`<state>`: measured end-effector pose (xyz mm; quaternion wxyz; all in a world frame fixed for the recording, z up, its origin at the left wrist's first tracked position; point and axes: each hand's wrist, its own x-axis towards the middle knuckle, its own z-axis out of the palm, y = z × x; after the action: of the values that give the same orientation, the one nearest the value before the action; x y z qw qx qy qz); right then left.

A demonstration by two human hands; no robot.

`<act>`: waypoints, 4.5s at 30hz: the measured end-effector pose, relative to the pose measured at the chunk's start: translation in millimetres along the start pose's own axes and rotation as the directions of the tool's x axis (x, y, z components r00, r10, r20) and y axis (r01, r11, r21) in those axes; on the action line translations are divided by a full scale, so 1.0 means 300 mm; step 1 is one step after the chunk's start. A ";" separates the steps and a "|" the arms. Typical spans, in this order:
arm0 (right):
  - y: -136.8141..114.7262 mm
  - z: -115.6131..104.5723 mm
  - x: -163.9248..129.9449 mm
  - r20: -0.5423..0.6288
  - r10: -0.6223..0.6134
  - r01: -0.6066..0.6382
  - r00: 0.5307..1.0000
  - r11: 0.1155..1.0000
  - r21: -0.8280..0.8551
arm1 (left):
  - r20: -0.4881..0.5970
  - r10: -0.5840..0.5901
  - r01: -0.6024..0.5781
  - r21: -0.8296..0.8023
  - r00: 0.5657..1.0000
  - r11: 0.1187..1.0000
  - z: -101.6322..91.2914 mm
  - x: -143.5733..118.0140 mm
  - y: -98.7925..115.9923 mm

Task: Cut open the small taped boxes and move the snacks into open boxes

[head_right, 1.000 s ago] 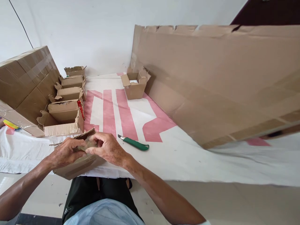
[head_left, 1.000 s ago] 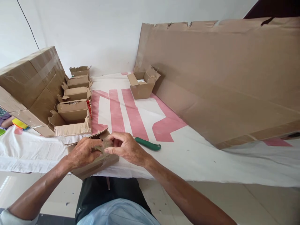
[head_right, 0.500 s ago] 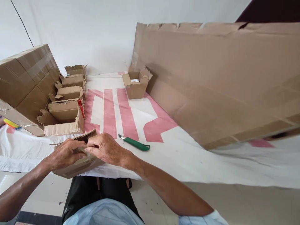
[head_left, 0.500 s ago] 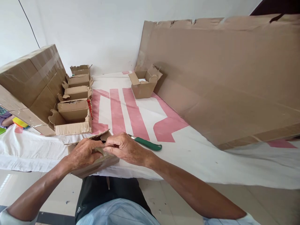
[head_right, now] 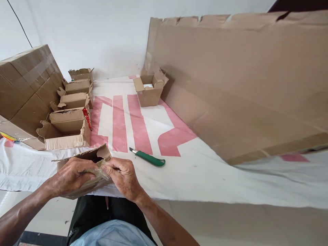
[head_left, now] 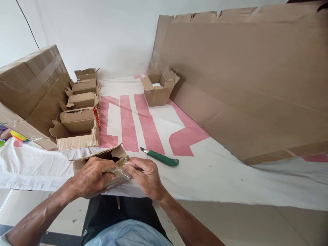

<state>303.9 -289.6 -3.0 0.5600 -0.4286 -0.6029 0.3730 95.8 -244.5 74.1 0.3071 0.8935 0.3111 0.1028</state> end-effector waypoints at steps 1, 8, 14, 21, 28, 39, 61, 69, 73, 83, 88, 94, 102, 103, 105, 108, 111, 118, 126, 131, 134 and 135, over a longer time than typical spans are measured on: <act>-0.002 -0.001 -0.002 -0.005 0.027 -0.026 1.000 1.000 0.014 | 0.011 0.002 -0.002 0.009 1.000 1.000 0.001 0.002 0.003; -0.011 -0.020 0.003 -0.015 0.001 0.000 1.000 1.000 0.024 | -0.027 -0.050 0.049 -0.028 0.998 0.998 0.002 0.006 -0.002; -0.026 -0.010 0.029 0.082 -0.142 0.146 0.987 0.988 -0.054 | -0.030 -0.105 0.104 -0.014 0.994 0.994 -0.023 0.007 -0.011; -0.017 0.007 0.068 0.136 -0.215 0.232 0.967 0.965 -0.125 | -0.257 0.007 -0.022 -0.055 0.966 0.998 -0.026 0.061 -0.025; -0.017 -0.031 0.076 0.091 -0.313 0.326 0.945 0.913 -0.245 | -0.163 -0.151 0.114 -0.216 0.975 0.970 -0.025 0.109 -0.020; 0.368 -0.395 -0.046 -0.114 0.294 -0.208 0.949 0.312 -0.927 | -0.170 -0.226 0.179 -0.255 0.959 0.950 -0.045 0.131 0.000; -0.059 -0.069 -0.302 0.103 0.161 -0.123 0.982 0.944 -0.307 | -0.217 -0.094 0.059 -0.164 0.972 0.985 -0.005 0.134 -0.001; -0.046 0.010 -0.258 0.002 0.104 -0.095 0.995 0.918 -0.384 | -0.297 0.173 -0.205 -0.081 0.939 0.975 0.031 0.132 -0.012; -0.029 0.021 -0.265 -0.051 0.078 -0.092 0.996 0.896 -0.435 | -0.323 0.243 -0.260 -0.010 0.915 0.965 0.044 0.125 -0.014; 0.016 -0.058 -0.446 -0.208 0.050 -0.152 0.977 0.844 -0.514 | -0.460 0.239 -0.308 -0.080 0.855 0.948 0.024 0.100 -0.042; -0.016 -0.025 -0.340 -0.089 -0.120 0.052 0.989 0.833 -0.551 | -0.404 0.167 -0.243 -0.146 0.900 0.959 0.040 0.126 -0.020; 0.000 0.056 -0.225 -0.118 -0.105 0.010 0.987 0.786 -0.618 | -0.438 0.230 -0.272 -0.035 0.869 0.962 0.062 0.131 0.003; 0.060 0.077 -0.324 -0.275 -0.087 -0.108 0.958 0.775 -0.623 | -0.525 0.270 -0.296 0.036 0.807 0.955 0.124 0.126 -0.024; 0.070 0.074 -0.342 -0.280 -0.092 -0.108 0.956 0.774 -0.624 | -0.538 0.260 -0.301 0.012 0.802 0.954 0.127 0.127 -0.024; 0.093 0.057 -0.379 -0.295 -0.099 -0.116 0.950 0.767 -0.631 | -0.566 0.227 -0.305 -0.045 0.793 0.951 0.121 0.124 -0.025; 0.120 0.005 -0.433 -0.352 -0.100 -0.166 0.931 0.741 -0.650 | -0.609 0.149 -0.301 -0.155 0.779 0.941 0.093 0.112 -0.026; 0.108 -0.044 -0.459 -0.334 -0.113 -0.135 0.936 0.761 -0.634 | -0.608 0.089 -0.283 -0.233 0.789 0.930 0.069 0.109 -0.023; 0.018 -0.017 -0.306 -0.123 -0.224 0.089 0.967 0.746 -0.661 | -0.530 0.089 -0.230 -0.206 0.843 0.951 0.084 0.158 0.009; 0.049 -0.005 -0.243 -0.197 -0.194 0.007 0.961 0.731 -0.682 | -0.538 0.176 -0.260 -0.084 0.824 0.962 0.105 0.160 0.006; 0.138 -0.089 -0.342 -0.366 -0.193 -0.148 0.910 0.674 -0.724 | -0.548 0.192 -0.297 -0.109 0.814 0.948 0.103 0.141 -0.010; 0.173 -0.148 -0.396 -0.484 -0.160 -0.259 0.860 0.680 -0.686 | -0.533 0.113 -0.249 -0.190 0.838 0.950 0.100 0.126 -0.013; 0.175 -0.156 -0.406 -0.482 -0.148 -0.247 0.863 0.709 -0.660 | -0.515 0.087 -0.237 -0.232 0.853 0.943 0.101 0.124 -0.013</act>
<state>356.4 -386.3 -90.6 0.4801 -0.7069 -0.5193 0.0058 134.4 -233.8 47.6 0.3328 0.8056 0.2842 0.3992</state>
